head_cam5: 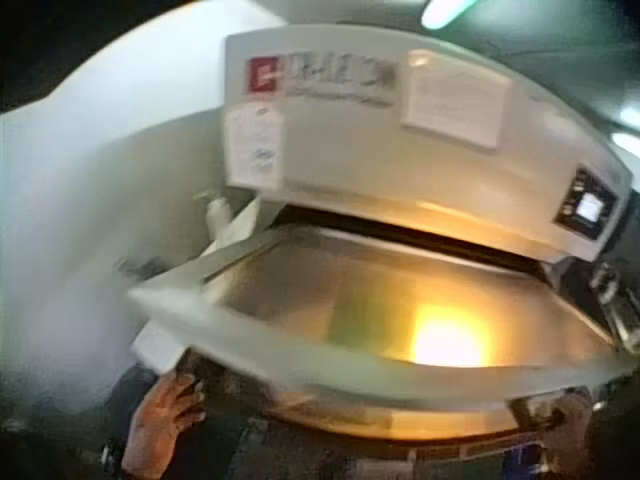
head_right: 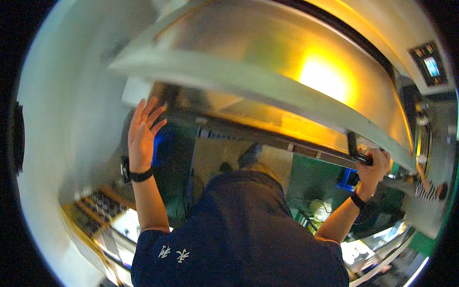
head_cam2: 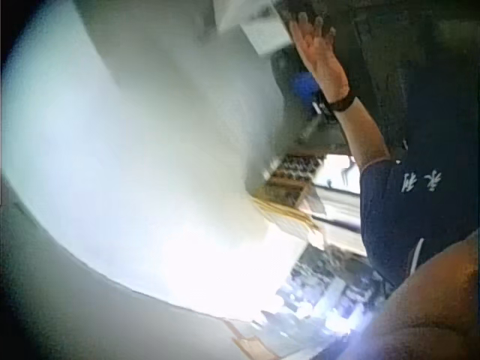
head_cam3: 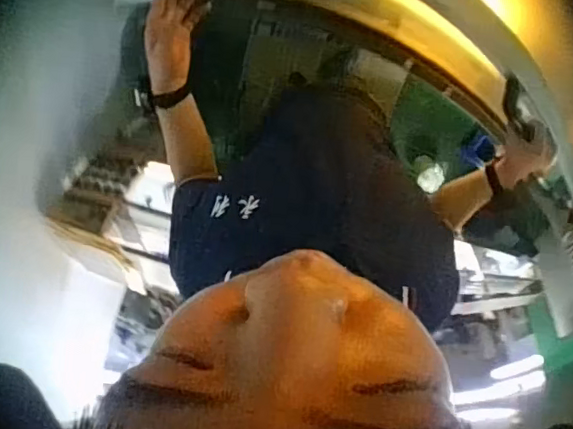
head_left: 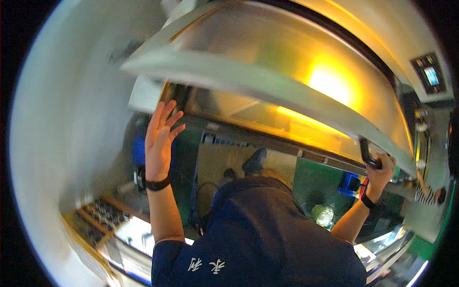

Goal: Processing printed circuit boards using an industrial LED exposure machine.

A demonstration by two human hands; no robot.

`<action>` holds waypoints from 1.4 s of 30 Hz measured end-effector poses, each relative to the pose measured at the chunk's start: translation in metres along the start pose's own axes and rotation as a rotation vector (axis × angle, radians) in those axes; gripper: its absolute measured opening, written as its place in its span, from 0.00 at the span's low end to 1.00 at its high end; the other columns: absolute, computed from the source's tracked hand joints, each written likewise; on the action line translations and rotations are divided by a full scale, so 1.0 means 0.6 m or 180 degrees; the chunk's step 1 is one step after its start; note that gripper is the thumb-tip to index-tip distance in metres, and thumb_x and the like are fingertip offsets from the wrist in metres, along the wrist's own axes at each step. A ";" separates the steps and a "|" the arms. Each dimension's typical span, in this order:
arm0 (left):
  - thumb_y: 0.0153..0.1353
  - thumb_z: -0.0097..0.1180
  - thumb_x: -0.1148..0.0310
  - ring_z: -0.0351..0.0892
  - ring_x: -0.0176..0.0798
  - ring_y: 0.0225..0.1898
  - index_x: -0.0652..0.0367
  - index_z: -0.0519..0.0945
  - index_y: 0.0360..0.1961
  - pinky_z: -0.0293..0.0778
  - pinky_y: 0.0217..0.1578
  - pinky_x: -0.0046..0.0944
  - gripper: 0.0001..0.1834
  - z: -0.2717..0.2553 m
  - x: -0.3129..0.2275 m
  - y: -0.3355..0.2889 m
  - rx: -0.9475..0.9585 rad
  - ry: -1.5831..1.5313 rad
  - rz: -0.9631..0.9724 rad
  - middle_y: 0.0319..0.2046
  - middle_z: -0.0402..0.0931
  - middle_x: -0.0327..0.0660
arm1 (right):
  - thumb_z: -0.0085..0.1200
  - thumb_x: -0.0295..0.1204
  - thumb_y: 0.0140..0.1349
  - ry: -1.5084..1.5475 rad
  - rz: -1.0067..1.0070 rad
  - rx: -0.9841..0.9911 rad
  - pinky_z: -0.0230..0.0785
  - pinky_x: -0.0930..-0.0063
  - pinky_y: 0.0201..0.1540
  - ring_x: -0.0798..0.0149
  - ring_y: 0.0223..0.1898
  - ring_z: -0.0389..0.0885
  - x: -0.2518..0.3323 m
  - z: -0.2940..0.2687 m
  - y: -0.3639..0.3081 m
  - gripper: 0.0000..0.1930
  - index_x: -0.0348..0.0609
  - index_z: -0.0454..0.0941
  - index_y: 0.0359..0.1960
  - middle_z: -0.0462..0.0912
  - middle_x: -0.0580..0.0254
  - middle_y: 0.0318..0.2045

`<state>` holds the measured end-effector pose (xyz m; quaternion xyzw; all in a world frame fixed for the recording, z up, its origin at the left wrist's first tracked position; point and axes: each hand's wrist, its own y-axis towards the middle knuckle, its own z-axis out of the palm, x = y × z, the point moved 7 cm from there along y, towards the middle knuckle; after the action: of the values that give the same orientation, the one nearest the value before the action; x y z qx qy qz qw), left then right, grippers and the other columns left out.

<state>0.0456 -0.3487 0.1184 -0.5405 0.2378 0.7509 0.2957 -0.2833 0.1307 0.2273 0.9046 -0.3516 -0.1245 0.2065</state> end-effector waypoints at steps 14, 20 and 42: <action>0.68 0.45 0.51 0.76 0.51 0.43 0.58 0.75 0.48 0.69 0.53 0.54 0.21 0.213 -0.113 0.246 0.0155 -0.1663 0.0470 0.43 0.76 0.46 | 0.64 0.41 0.47 -0.0181 -0.0496 -0.1787 0.62 0.73 0.30 0.71 0.26 0.74 -0.012 -0.084 0.130 0.10 0.60 0.73 0.25 0.70 0.77 0.21; 0.64 0.48 0.42 0.64 0.60 0.64 0.58 0.67 0.64 0.53 0.68 0.56 0.36 0.269 -0.170 0.283 0.0685 -0.1190 0.1261 0.64 0.69 0.49 | 0.66 0.37 0.48 0.0020 0.0370 -0.2993 0.61 0.54 0.57 0.53 0.54 0.73 -0.029 -0.071 0.119 0.18 0.55 0.78 0.42 0.76 0.58 0.51; 0.73 0.38 0.53 0.59 0.63 0.68 0.58 0.55 0.71 0.58 0.66 0.61 0.31 0.189 -0.150 0.358 0.1436 -0.0803 0.1149 0.67 0.62 0.55 | 0.54 0.51 0.59 0.0841 0.1857 0.1398 0.44 0.32 0.68 0.49 0.72 0.54 0.139 0.693 -0.025 0.31 0.66 0.67 0.65 0.60 0.60 0.71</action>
<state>-0.1592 -0.4417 0.2464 -0.3129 0.4519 0.7807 0.2972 -0.3683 -0.0354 -0.1536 0.7975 -0.5828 0.1352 0.0781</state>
